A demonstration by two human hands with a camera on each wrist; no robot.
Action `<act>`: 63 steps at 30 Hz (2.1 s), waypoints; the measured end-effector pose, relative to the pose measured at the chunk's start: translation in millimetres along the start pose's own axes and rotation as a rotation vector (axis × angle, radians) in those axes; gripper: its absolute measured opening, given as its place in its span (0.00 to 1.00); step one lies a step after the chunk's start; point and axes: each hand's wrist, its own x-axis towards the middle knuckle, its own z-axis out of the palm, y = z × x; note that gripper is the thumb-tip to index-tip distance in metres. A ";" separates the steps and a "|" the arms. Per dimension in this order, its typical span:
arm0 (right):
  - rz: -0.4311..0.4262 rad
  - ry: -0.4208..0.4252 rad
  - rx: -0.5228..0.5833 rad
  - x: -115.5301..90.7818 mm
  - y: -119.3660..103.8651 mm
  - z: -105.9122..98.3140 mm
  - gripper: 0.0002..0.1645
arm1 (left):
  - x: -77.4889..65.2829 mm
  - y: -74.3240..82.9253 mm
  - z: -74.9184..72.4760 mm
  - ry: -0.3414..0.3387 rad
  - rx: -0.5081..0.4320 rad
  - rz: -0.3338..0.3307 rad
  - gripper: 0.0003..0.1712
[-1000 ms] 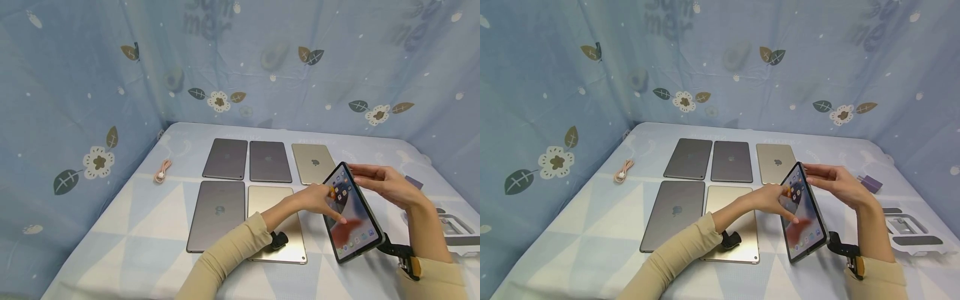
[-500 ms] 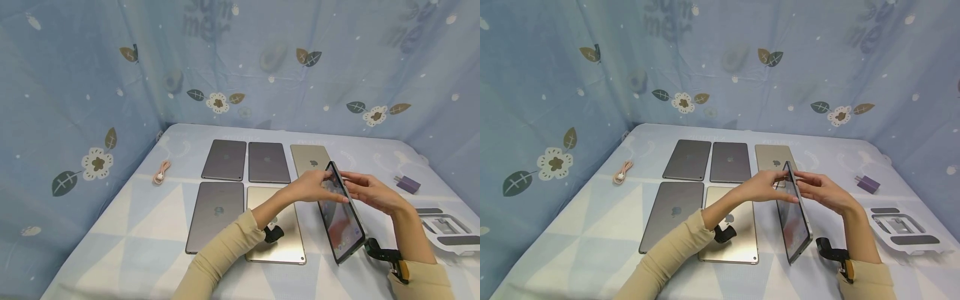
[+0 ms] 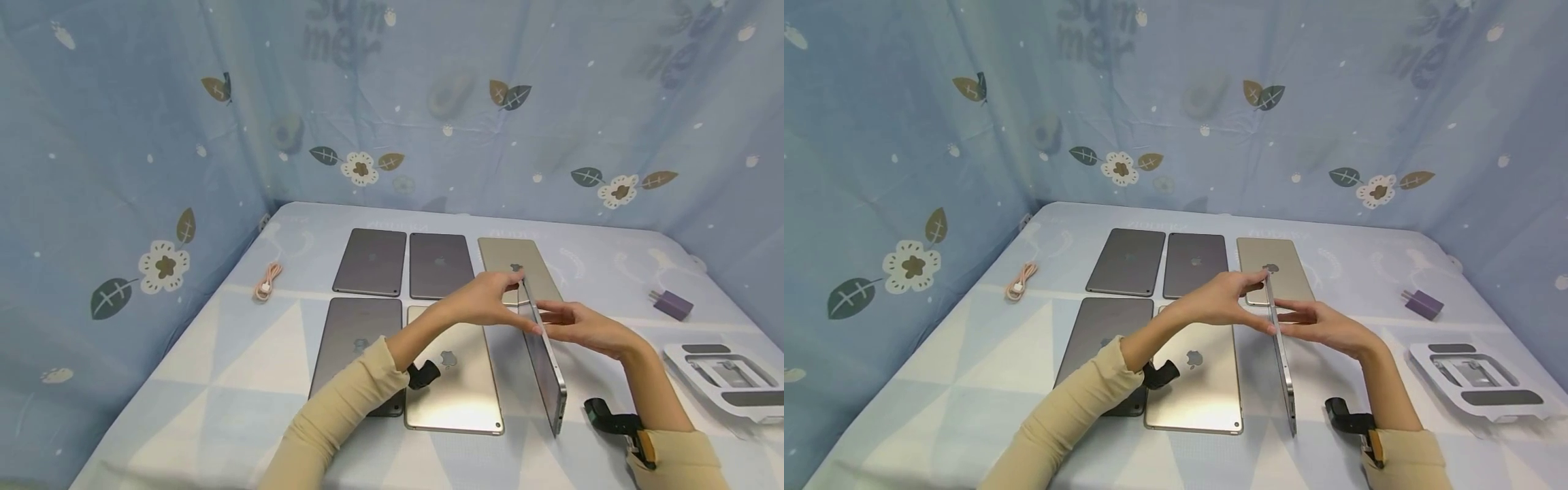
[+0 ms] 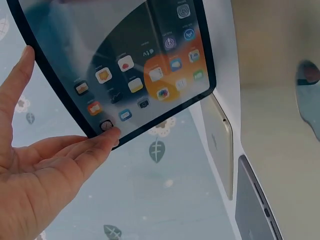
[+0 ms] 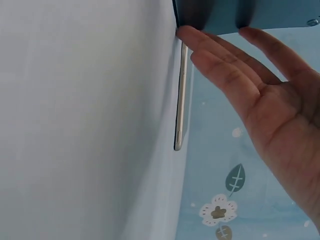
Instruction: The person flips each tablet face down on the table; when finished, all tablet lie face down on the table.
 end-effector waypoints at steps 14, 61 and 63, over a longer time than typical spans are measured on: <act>-0.010 -0.027 -0.039 11.3 -1.0 9.3 0.40 | -17.1 -1.2 -4.3 -0.007 0.126 -0.088 0.60; 0.312 0.060 -0.596 8.8 -9.5 8.5 0.62 | 11.1 -21.3 47.9 -0.145 0.337 -0.200 0.26; 0.307 0.086 -0.570 9.0 -7.7 10.4 0.63 | 5.5 -28.4 43.6 -0.134 0.291 -0.204 0.30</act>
